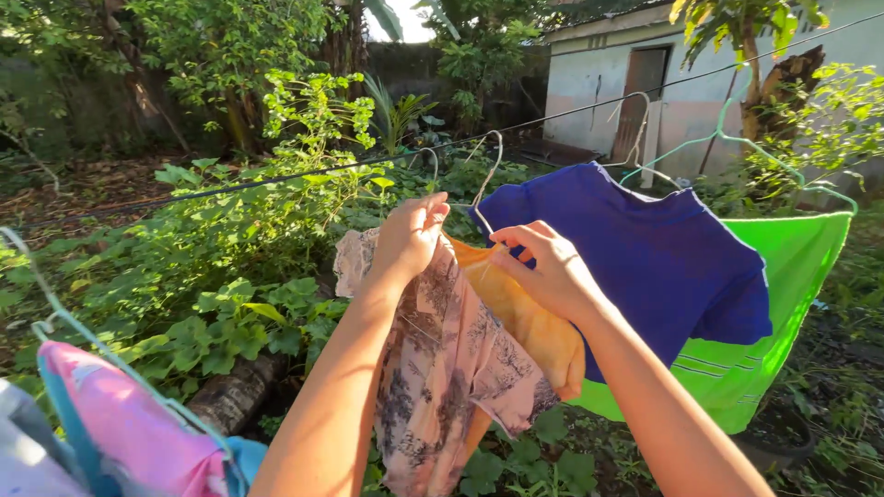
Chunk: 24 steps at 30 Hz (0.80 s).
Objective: Hanging clothes on a clothesline using hangers.
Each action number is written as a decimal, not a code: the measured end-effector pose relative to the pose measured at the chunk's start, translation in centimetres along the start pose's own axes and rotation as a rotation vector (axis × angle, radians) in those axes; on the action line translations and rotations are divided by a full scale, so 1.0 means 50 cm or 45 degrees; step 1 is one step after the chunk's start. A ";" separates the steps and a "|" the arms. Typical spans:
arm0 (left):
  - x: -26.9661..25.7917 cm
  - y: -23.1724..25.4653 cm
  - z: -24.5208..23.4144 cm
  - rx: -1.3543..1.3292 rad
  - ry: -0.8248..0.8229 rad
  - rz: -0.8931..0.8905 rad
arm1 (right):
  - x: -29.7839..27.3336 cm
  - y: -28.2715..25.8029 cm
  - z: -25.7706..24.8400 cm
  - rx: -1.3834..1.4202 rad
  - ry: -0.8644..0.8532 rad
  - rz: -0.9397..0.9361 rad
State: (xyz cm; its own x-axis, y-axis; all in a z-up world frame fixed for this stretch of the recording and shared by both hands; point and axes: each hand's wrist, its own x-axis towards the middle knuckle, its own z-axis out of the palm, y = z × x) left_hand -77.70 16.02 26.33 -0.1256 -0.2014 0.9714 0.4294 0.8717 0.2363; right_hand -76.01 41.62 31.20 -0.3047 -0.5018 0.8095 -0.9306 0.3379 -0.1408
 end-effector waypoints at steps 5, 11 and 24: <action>-0.035 -0.011 -0.135 -0.042 -0.249 -0.423 | -0.013 -0.012 0.039 -0.355 -0.043 -0.017; -0.073 -0.003 -0.227 -0.116 -0.245 -0.491 | -0.038 -0.036 0.080 -0.837 0.363 -0.161; -0.121 0.009 -0.262 0.004 0.007 -0.381 | -0.210 -0.019 0.236 0.145 0.108 -0.303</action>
State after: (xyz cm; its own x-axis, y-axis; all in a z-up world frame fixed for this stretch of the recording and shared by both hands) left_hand -65.04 11.77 20.85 -0.2409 -0.4519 0.8589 0.3712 0.7748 0.5118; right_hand -74.31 37.14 16.11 -0.0609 -0.4866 0.8715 -0.9922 0.1243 0.0001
